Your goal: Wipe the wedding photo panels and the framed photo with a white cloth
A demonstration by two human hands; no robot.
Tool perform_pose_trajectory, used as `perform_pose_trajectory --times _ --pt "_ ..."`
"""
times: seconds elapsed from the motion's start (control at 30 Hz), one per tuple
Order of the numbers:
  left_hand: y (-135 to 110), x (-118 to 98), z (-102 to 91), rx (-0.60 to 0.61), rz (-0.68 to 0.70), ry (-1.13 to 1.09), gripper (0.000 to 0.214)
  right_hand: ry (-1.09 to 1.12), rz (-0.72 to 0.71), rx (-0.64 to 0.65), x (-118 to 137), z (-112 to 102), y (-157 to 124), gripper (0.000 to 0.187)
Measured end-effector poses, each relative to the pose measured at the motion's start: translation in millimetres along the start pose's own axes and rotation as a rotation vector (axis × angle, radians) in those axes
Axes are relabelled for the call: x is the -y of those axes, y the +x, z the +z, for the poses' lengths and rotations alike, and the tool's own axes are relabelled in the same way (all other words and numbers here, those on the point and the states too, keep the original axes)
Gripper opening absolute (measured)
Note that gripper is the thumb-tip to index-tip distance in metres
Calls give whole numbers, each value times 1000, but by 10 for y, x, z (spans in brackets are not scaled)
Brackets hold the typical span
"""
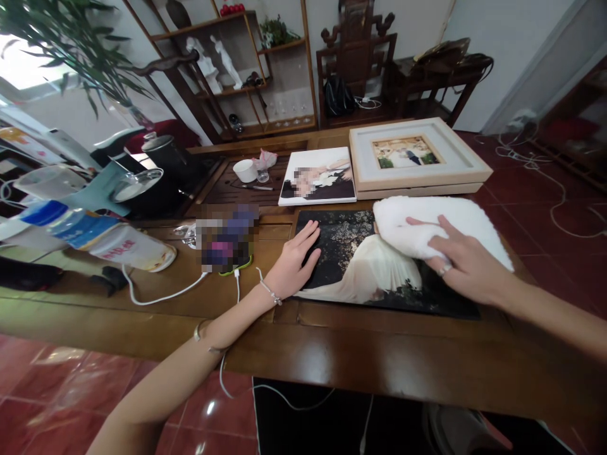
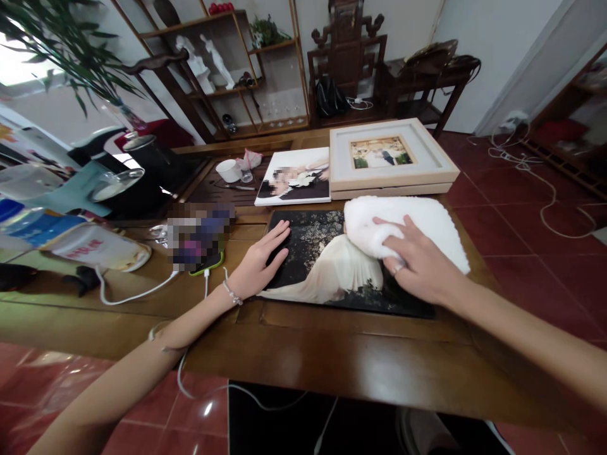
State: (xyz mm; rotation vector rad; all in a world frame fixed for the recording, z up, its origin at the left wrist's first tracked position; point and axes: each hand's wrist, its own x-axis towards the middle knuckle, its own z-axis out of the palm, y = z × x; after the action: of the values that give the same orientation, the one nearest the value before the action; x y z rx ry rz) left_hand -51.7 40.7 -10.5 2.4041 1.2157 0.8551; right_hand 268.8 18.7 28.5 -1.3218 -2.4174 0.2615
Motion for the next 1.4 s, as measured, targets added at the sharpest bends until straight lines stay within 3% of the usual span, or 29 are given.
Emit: perform_pose_trajectory --times 0.2,0.37,0.5,0.73,0.87,1.0,1.23,1.4 --pt "-3 2 0 5 2 15 44 32 -243 0 673 139 -559 8" --pt "6 -3 -4 4 11 15 43 51 -358 104 988 174 -619 12" --pt "7 -5 -4 -3 24 10 43 40 -320 73 792 181 -329 17" --pt "-4 -8 1 -1 -1 10 44 -102 -141 60 246 79 487 18" --pt "-9 -6 9 2 -15 12 44 -142 -75 17 157 131 685 21" --pt "-12 -9 16 1 -32 -4 44 -135 -153 11 361 245 501 22" --pt "-15 10 20 18 -29 5 45 81 -339 133 1108 343 -197 12" --pt "-15 15 25 19 -35 4 44 99 -414 107 1071 353 -246 16"
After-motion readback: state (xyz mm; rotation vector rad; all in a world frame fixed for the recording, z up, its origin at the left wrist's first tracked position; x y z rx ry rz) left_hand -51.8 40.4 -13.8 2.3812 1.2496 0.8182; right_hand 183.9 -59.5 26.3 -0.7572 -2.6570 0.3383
